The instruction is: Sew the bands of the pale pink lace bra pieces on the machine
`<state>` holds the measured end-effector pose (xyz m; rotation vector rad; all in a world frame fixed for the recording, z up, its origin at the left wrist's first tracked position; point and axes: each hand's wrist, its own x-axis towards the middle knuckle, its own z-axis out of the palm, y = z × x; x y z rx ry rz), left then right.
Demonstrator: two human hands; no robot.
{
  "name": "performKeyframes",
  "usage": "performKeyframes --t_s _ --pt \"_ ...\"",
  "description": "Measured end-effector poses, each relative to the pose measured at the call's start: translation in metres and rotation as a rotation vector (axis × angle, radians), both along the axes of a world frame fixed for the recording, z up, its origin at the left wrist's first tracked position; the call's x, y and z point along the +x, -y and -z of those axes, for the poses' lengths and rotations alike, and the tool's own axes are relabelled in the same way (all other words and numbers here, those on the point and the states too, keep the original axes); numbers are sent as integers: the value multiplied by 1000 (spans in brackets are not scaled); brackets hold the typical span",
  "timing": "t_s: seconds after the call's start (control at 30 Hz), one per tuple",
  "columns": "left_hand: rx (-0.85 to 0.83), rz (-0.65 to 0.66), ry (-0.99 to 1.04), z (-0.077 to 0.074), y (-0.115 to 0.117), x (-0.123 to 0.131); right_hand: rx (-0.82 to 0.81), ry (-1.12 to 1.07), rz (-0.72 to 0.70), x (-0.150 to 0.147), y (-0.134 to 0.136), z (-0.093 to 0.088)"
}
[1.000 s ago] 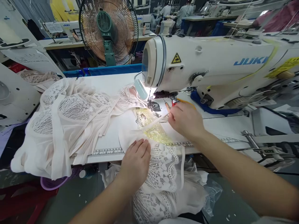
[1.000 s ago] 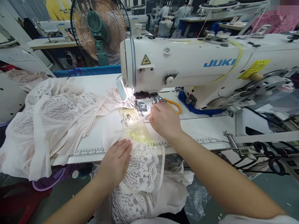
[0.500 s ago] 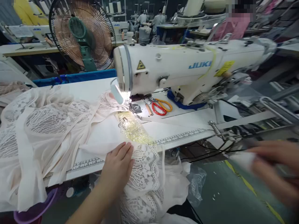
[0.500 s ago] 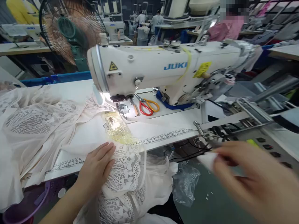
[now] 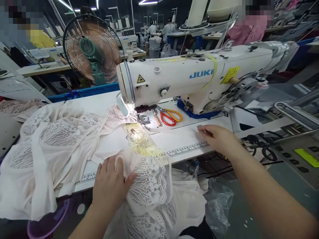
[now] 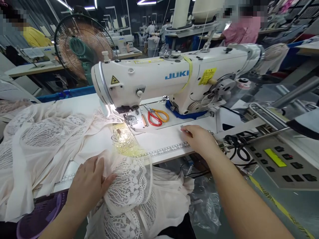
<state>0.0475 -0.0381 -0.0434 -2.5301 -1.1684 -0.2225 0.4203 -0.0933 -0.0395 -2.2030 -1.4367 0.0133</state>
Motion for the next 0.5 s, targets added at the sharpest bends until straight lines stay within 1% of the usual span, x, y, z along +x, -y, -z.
performKeyframes --t_s 0.07,0.13,0.2,0.27,0.3,0.33,0.4,0.43,0.47,0.5 --pt "-29 -37 -18 3 0 -2 -20 -37 27 8 -23 4" --pt "-75 -31 -34 7 -4 -4 -14 -57 62 11 -30 3" --pt "-132 24 -48 9 -12 -7 32 -70 97 5 -19 -2" --pt "-203 101 -66 8 -21 -9 85 -127 85 -14 5 -7" --pt "-248 134 -80 6 -26 -9 67 -206 26 -28 19 -7" --pt "-296 163 -96 3 -31 -9 12 -314 -75 -45 33 -5" --pt "-392 210 -127 -2 -40 -8 -318 -826 -478 -85 57 7" --pt "-429 231 -137 -5 -44 -7 -405 -1019 -570 -107 65 17" --pt "-456 253 -142 -7 -47 -7 -420 -1211 -649 -129 71 27" --pt "-470 274 -141 -8 -50 -6 -354 -1399 -635 -149 73 36"
